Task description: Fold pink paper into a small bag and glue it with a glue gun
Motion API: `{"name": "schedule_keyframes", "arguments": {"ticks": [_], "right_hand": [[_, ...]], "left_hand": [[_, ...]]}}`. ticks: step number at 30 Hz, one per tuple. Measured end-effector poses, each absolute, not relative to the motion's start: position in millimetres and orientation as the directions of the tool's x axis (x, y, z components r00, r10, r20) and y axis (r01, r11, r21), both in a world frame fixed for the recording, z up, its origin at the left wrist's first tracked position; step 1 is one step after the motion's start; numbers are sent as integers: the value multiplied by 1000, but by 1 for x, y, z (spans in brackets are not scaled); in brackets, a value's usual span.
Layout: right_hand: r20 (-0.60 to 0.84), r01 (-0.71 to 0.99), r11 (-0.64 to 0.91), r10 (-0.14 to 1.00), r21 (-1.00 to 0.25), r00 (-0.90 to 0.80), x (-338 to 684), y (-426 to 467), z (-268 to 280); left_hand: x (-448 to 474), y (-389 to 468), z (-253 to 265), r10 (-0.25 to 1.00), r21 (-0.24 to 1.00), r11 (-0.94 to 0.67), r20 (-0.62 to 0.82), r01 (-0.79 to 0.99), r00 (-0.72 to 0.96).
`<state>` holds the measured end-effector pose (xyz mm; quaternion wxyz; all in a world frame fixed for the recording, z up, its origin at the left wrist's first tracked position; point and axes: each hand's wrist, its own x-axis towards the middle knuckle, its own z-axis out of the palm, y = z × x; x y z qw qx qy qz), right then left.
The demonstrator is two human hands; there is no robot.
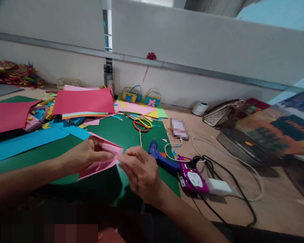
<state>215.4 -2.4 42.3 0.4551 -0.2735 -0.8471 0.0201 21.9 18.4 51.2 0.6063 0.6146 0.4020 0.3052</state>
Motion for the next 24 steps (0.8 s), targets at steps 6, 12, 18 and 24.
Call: {"name": "schedule_keyframes", "arguments": {"ticks": [6,12,18,24], "right_hand": [[742,451,853,477,-261,-472,214,0,37],[762,463,854,458,-236,-458,216,2,37],[748,480,836,492,-265,-445,216,2,40],[741,488,821,519,-295,-425,216,1,43]], "left_hand": [[23,16,50,832,988,150,-144,33,536],[20,18,47,830,970,232,-155,-78,535],[19,19,49,817,962,257,-167,-89,552],[17,21,47,802,991,134,-100,-14,589]]}}
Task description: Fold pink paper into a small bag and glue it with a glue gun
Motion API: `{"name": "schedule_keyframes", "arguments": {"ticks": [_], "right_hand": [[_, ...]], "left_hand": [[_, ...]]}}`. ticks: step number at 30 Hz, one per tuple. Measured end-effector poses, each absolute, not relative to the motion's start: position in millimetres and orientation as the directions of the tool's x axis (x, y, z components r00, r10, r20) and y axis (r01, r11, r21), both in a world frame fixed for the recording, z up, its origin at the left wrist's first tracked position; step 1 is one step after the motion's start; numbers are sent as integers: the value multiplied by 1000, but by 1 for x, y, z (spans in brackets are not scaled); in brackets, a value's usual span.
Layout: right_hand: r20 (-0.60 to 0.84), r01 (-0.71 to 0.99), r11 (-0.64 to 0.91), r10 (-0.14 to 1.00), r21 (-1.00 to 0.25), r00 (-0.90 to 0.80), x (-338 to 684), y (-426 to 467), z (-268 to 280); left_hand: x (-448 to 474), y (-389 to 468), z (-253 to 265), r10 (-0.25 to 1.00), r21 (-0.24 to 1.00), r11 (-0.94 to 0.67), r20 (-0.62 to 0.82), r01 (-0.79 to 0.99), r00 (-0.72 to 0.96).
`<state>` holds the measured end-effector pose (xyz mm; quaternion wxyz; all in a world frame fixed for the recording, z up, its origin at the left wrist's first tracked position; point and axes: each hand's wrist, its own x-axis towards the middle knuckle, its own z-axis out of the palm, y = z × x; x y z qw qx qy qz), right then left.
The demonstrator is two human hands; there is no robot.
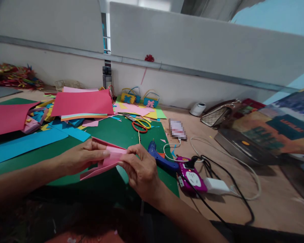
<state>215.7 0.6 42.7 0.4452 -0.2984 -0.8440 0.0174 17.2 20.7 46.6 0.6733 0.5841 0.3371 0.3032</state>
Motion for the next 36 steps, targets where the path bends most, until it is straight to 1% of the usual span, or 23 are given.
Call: {"name": "schedule_keyframes", "arguments": {"ticks": [6,12,14,18,23,28,33,36], "right_hand": [[759,525,811,507,-258,-409,214,2,43],[735,559,789,534,-254,-419,214,1,42],[719,569,781,549,-259,-427,214,1,42],[697,583,767,572,-268,-432,214,2,43],[709,574,777,556,-258,-434,212,2,44],[710,555,786,553,-272,-436,209,2,43],[712,539,788,559,-297,-424,206,0,45],[724,548,782,558,-296,-405,204,0,46]], "left_hand": [[18,20,42,772,990,127,-58,-64,633],[18,21,39,771,985,157,-79,-68,632],[18,21,38,772,986,157,-86,-58,630],[16,20,41,754,995,96,-64,-14,654],[14,16,53,729,994,100,-104,45,677],[14,14,62,672,997,77,-71,26,738],[12,15,62,672,997,78,-65,17,737],[11,14,60,702,996,88,-60,-2,710]]}}
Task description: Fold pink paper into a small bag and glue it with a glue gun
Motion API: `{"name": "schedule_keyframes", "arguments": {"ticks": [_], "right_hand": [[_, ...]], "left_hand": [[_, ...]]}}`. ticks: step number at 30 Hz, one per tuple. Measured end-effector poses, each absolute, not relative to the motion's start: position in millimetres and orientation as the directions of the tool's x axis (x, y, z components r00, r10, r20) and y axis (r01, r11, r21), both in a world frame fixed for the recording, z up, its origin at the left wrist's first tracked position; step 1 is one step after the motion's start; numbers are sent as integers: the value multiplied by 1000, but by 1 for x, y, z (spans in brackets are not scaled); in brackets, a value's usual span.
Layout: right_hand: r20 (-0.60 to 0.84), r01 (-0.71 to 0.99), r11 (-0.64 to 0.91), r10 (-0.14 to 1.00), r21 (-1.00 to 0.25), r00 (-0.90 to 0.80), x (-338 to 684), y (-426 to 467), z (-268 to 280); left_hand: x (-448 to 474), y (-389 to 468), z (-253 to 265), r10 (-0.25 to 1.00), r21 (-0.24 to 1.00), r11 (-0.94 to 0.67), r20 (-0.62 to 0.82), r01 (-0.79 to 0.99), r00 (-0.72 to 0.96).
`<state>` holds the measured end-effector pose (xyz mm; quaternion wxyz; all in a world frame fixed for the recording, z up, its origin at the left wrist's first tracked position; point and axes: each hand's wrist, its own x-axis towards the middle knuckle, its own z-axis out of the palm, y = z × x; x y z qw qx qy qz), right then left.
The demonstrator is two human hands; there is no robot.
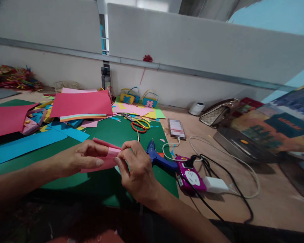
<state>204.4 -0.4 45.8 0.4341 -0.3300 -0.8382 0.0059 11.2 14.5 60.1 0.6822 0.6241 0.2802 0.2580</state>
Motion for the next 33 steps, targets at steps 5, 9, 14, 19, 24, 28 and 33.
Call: {"name": "schedule_keyframes", "arguments": {"ticks": [5,9,14,19,24,28,33], "right_hand": [[730,558,771,567,-307,-382,201,0,47],[717,562,768,576,-308,-393,200,1,47],[705,562,768,580,-307,-407,198,4,48],[685,578,751,604,-319,-407,196,4,49],[681,583,743,615,-330,-398,194,5,49],[690,585,743,610,-326,-390,193,5,50],[685,588,740,614,-327,-392,193,6,49]], "left_hand": [[13,12,58,772,986,165,-130,1,622],[14,12,56,846,988,144,-153,58,510],[16,14,55,845,987,159,-151,29,512],[18,13,56,852,986,167,-144,0,504],[19,14,54,847,988,152,-128,-4,516],[20,14,56,839,991,130,-118,14,532],[20,14,57,845,994,113,-98,2,526]]}}
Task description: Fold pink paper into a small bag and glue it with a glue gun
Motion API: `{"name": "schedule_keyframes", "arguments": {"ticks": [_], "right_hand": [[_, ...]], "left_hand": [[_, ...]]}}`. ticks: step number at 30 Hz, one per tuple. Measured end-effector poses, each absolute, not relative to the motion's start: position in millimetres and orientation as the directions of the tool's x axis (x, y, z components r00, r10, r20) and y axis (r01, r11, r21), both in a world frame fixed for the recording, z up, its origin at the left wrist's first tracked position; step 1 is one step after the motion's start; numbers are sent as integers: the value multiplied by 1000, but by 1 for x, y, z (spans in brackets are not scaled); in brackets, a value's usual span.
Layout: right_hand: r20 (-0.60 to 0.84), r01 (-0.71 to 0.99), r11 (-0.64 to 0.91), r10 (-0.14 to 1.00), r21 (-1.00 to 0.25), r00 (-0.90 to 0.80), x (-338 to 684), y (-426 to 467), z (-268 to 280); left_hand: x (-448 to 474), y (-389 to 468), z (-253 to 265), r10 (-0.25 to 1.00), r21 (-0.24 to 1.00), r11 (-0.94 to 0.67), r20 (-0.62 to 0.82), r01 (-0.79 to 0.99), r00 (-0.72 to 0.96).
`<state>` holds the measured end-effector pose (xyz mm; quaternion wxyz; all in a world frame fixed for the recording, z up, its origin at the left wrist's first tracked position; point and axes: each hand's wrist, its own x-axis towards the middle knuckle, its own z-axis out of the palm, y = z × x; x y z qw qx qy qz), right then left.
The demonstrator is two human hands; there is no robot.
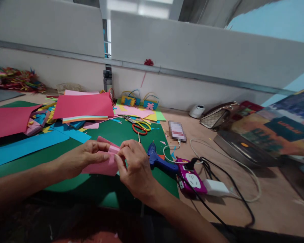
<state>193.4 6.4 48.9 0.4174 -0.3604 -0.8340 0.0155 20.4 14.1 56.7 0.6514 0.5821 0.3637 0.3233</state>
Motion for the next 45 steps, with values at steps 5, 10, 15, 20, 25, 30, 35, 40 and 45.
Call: {"name": "schedule_keyframes", "arguments": {"ticks": [5,10,15,20,25,30,35,40,45], "right_hand": [[687,596,736,614,-321,-388,195,7,48],[696,591,741,607,-319,-385,194,7,49],[692,587,745,605,-317,-395,194,6,49],[689,590,745,604,-311,-400,195,5,50],[700,592,750,591,-295,-400,193,6,50],[703,557,752,605,-352,-374,196,4,51],[620,529,640,745,-557,-247,210,5,55],[516,437,541,836,-718,-188,218,10,56],[438,354,488,873,-798,-215,213,10,57]], "left_hand": [[20,14,57,870,994,81,-105,69,482],[21,13,57,869,992,87,-119,87,480],[21,14,56,856,989,140,-140,38,497],[21,14,55,855,990,134,-132,33,502],[23,14,52,873,990,136,-141,45,468],[22,13,56,897,995,83,-99,55,431],[20,14,60,916,992,117,-127,48,379],[18,12,57,911,994,96,-107,46,398],[19,12,54,900,993,120,-117,21,420]]}}
